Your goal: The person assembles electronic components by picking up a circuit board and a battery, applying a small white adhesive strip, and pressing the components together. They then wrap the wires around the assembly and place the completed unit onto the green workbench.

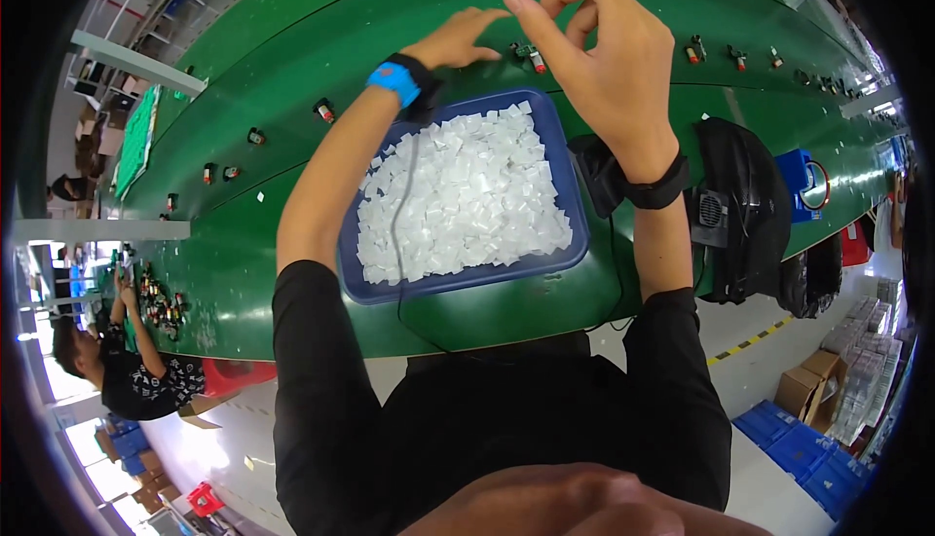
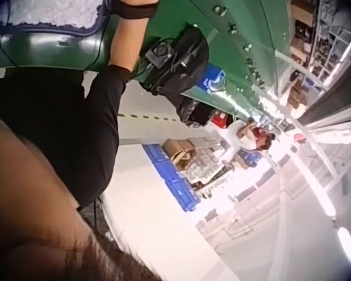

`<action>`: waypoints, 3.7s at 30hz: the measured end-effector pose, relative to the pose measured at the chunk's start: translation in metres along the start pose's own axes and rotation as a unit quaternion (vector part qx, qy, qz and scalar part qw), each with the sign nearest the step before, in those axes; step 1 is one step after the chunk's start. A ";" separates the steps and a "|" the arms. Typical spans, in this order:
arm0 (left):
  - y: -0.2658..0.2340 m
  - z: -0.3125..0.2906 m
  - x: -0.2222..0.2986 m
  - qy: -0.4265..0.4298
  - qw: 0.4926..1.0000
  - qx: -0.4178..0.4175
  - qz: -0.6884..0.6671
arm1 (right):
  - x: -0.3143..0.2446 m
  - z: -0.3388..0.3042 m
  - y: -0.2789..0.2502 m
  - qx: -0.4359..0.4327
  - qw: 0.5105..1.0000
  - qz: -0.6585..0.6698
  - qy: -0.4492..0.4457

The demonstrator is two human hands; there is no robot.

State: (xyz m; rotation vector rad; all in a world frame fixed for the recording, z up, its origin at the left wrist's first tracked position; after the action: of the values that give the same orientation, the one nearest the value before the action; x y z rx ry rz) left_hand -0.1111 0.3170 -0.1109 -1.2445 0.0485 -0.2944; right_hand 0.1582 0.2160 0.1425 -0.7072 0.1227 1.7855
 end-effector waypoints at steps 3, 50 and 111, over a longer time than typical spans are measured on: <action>0.018 0.027 0.010 -0.017 0.998 -0.008 -0.057 | 0.015 -0.003 -0.006 -0.012 0.999 -0.038 0.024; -0.175 -0.189 0.153 -0.291 0.813 0.127 -0.488 | 0.034 -0.075 0.116 -0.246 0.931 0.184 0.197; -0.178 -0.190 0.169 -0.313 0.695 0.028 -0.647 | -0.024 -0.061 0.089 -0.237 0.953 0.159 -0.098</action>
State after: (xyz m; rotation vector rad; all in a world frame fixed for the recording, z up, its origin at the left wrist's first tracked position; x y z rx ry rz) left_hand -0.0202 0.0479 0.0156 -1.0653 -1.4909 -1.0519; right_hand 0.1061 0.1394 0.0822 -0.8782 -0.3583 2.2162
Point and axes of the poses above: each hand's wrist, its own z-axis towards the middle knuckle, its own y-axis out of the palm, x = y × z, the point moved 7 cm from there along z, towards the middle knuckle, and after that the axes turned 13 degrees about z, right-handed, at the moved point
